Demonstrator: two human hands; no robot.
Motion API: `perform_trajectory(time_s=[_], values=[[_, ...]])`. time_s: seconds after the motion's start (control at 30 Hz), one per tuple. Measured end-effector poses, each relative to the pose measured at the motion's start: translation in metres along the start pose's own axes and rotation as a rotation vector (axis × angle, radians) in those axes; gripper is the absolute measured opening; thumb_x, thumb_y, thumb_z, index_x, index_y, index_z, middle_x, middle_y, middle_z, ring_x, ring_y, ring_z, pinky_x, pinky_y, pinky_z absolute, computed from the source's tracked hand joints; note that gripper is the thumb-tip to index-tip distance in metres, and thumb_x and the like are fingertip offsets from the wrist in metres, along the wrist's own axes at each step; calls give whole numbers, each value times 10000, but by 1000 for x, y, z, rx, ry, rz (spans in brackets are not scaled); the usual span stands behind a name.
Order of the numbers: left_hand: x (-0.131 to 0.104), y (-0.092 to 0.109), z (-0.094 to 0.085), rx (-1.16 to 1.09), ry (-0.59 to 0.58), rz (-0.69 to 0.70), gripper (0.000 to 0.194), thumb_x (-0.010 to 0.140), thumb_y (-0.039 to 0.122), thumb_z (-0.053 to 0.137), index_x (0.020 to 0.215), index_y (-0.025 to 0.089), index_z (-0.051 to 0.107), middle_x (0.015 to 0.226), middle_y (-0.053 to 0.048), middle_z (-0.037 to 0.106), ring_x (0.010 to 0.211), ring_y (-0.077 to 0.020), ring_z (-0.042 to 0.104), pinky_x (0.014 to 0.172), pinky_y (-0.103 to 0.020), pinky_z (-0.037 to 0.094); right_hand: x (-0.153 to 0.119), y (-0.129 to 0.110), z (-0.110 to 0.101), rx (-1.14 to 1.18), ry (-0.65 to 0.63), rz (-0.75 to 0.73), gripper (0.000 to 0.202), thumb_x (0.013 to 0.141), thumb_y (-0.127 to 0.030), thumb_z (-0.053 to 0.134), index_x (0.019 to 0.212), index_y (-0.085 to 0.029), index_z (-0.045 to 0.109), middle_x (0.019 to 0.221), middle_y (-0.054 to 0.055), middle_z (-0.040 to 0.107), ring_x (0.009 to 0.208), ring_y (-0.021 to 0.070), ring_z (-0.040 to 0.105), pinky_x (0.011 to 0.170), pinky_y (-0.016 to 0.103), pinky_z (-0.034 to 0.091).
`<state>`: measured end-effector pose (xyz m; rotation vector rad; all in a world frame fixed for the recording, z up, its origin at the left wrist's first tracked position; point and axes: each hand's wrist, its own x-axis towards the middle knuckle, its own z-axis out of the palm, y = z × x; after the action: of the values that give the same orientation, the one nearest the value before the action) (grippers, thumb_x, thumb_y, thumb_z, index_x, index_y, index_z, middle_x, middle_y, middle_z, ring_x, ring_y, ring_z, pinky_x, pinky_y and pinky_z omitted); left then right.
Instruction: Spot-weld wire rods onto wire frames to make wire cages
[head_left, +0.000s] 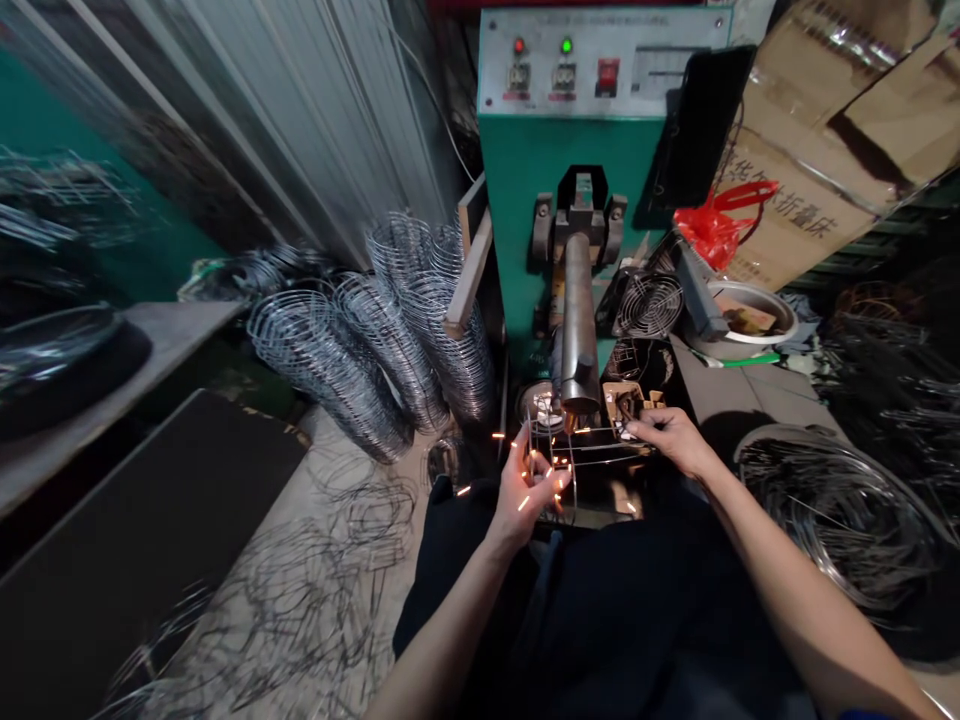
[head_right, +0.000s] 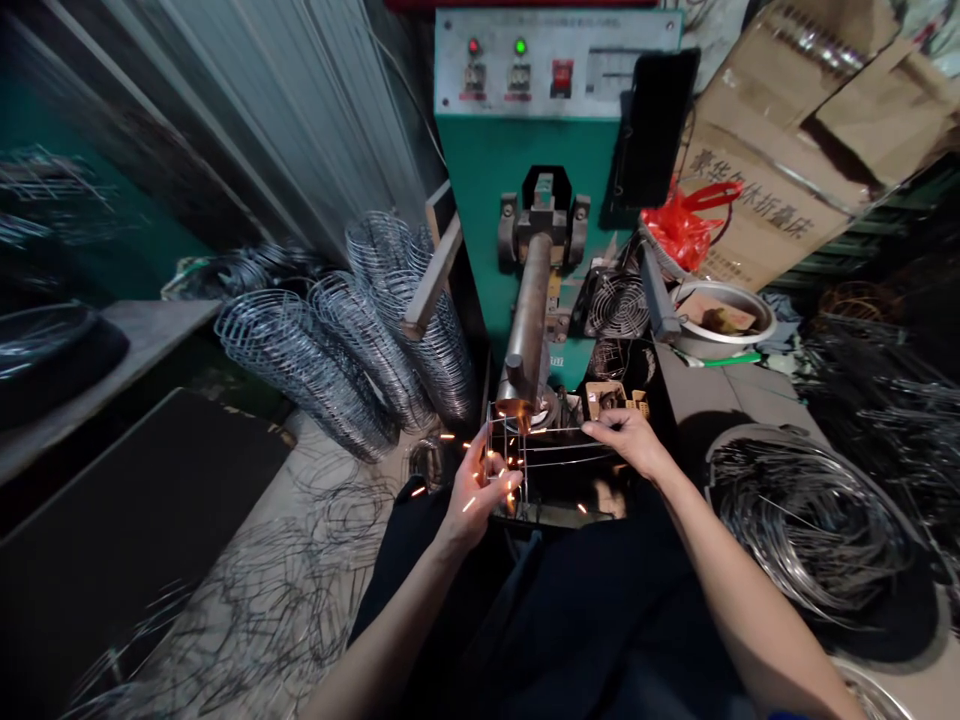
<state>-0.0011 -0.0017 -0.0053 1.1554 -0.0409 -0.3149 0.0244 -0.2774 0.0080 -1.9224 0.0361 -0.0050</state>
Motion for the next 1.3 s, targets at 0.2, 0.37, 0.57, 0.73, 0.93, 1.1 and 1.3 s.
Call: perform_trajectory(time_s=[0.2, 0.37, 0.57, 0.73, 0.93, 1.1, 1.3], values=[[-8, 1, 1, 6, -4, -35, 1043, 706, 307, 824, 1554, 234, 220, 701, 76, 527, 524, -72, 520, 485, -220, 527, -21, 2, 6, 39, 230, -159, 379, 809, -498, 741, 717, -199, 526, 697, -24, 472, 671, 152, 434, 639, 278, 336], [-20, -6, 5, -10, 100, 11, 946, 714, 321, 819, 1512, 198, 327, 654, 94, 486, 478, -56, 474, 437, -194, 487, -44, 9, 22, -39, 255, -372, 272, 914, -401, 644, 739, -209, 563, 854, 22, 530, 857, 208, 507, 790, 333, 374], [-22, -12, 9, -13, 174, 88, 867, 729, 339, 806, 1476, 188, 392, 603, 110, 472, 410, -47, 444, 393, -177, 428, -41, -2, 36, -148, 280, -409, 324, 906, -399, 665, 669, -206, 557, 915, 45, 553, 918, 239, 515, 833, 372, 373], [-14, -11, 9, -4, 174, 90, 905, 712, 351, 816, 1488, 188, 378, 589, 121, 454, 395, -53, 451, 393, -193, 443, -28, -3, 38, -178, 284, -389, 361, 888, -438, 676, 645, -207, 542, 902, 46, 557, 901, 243, 513, 806, 372, 381], [-4, -8, 7, 8, 154, 112, 884, 741, 319, 798, 1501, 208, 362, 628, 114, 442, 408, -45, 459, 390, -191, 457, -17, -3, 35, -192, 272, -361, 440, 870, -526, 669, 605, -214, 508, 855, 47, 539, 900, 256, 512, 804, 379, 387], [4, -9, 8, 12, 168, 105, 917, 728, 334, 809, 1509, 201, 348, 625, 114, 456, 402, -49, 459, 381, -197, 460, -10, -4, 34, -193, 270, -341, 465, 854, -578, 663, 601, -217, 515, 827, 48, 532, 909, 259, 515, 813, 373, 398], [9, -7, 10, 10, 153, 91, 900, 730, 357, 806, 1496, 190, 363, 617, 114, 464, 394, -45, 453, 381, -191, 453, -6, -2, 32, -164, 270, -368, 418, 865, -495, 690, 607, -210, 526, 826, 34, 516, 844, 229, 501, 782, 354, 382]])
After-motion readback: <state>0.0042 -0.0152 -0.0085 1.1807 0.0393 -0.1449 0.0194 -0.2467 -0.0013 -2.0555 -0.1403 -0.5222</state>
